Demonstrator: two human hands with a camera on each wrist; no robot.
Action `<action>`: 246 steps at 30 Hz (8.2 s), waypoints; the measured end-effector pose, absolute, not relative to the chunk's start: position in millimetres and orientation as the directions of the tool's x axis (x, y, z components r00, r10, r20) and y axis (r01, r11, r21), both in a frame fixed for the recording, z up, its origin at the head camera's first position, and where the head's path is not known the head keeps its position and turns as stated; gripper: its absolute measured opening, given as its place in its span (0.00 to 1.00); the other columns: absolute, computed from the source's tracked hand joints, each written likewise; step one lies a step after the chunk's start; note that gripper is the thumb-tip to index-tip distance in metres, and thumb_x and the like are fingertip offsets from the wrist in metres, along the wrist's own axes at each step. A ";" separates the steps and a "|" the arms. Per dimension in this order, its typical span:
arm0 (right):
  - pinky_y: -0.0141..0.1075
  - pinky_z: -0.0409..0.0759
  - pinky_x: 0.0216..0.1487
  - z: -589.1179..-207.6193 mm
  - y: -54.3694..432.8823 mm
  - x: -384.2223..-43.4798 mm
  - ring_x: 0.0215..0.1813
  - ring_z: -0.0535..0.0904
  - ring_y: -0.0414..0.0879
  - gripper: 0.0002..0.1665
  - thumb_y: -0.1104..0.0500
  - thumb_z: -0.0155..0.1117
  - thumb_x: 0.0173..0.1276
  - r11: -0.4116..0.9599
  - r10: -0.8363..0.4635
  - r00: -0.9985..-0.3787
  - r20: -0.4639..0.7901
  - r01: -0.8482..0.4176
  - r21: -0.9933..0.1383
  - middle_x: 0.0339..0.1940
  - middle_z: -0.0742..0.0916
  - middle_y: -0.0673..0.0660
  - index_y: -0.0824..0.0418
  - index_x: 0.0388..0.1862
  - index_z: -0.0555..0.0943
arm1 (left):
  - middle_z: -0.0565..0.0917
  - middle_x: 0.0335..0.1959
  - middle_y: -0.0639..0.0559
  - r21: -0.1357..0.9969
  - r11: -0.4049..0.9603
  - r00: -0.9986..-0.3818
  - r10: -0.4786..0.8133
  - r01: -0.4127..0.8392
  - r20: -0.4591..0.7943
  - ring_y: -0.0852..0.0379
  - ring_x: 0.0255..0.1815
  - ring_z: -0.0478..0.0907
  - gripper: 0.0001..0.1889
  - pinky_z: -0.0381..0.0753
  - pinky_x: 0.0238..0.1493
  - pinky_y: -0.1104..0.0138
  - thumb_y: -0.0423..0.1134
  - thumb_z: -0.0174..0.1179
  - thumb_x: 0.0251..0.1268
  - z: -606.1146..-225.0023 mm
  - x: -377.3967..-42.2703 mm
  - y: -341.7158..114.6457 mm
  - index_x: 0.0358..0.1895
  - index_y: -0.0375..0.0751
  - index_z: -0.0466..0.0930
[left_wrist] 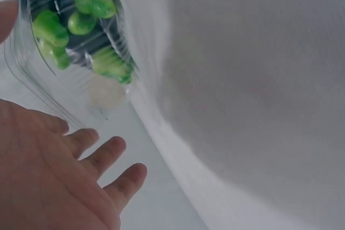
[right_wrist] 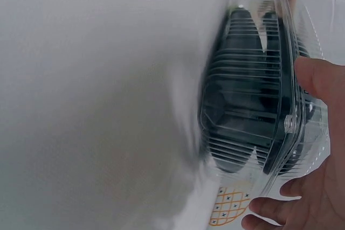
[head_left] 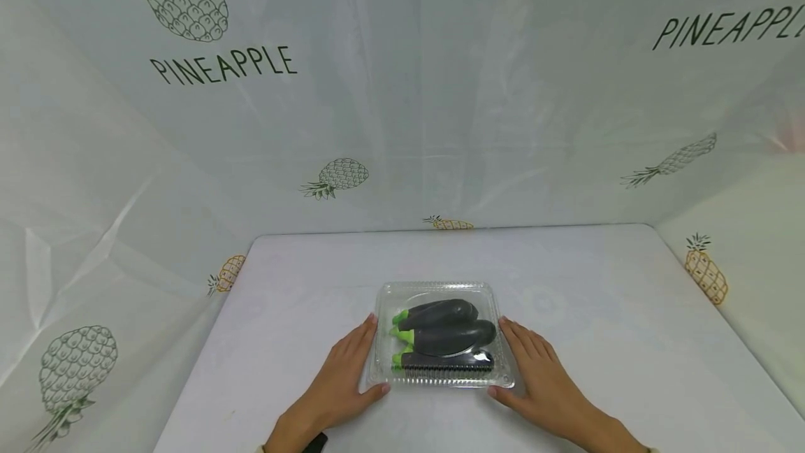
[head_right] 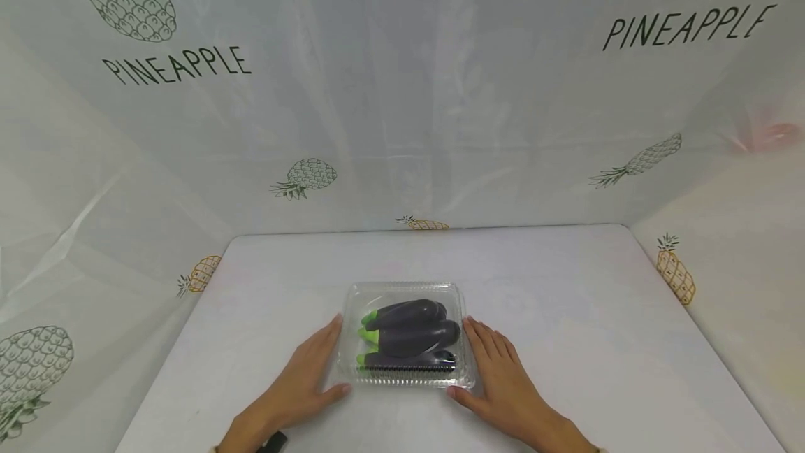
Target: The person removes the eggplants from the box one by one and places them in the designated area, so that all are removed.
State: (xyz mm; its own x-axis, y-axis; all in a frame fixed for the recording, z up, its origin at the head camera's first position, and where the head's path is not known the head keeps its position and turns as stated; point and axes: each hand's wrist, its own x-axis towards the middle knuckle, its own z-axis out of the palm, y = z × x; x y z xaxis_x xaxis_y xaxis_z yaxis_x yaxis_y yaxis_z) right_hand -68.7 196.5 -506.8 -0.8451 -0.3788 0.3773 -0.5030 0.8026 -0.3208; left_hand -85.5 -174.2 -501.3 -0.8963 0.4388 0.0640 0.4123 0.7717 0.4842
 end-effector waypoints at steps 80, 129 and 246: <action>0.42 0.53 0.77 -510.8 187.2 -72.6 0.75 0.66 0.68 0.52 0.54 0.78 0.59 0.778 -0.354 -0.788 0.504 -0.547 -0.309 0.74 0.78 0.68 0.75 0.77 0.67 | 0.57 0.84 0.33 0.483 0.808 -0.941 0.304 0.337 0.147 0.35 0.81 0.58 0.37 0.58 0.79 0.39 0.41 0.59 0.78 -498.8 -67.0 -140.9 0.81 0.24 0.56; 0.45 0.42 0.86 -517.5 188.7 -77.0 0.71 0.69 0.72 0.45 0.39 0.34 0.88 0.783 -0.393 -0.685 0.614 -0.599 -0.167 0.55 0.88 0.74 0.81 0.60 0.78 | 0.71 0.75 0.35 0.514 0.781 -0.931 0.250 0.355 0.265 0.34 0.74 0.67 0.31 0.66 0.70 0.34 0.31 0.66 0.71 -501.2 -74.0 -137.4 0.73 0.22 0.70; 0.71 0.65 0.75 -470.7 207.6 -167.8 0.77 0.66 0.74 0.33 0.54 0.58 0.84 0.684 -0.343 -0.924 0.170 -0.370 -0.629 0.76 0.73 0.74 0.72 0.78 0.66 | 0.68 0.43 0.48 0.958 0.040 -0.865 0.421 -0.283 -0.273 0.56 0.33 0.75 0.25 0.86 0.23 0.69 0.23 0.57 0.68 -494.8 -111.2 -165.7 0.63 0.30 0.56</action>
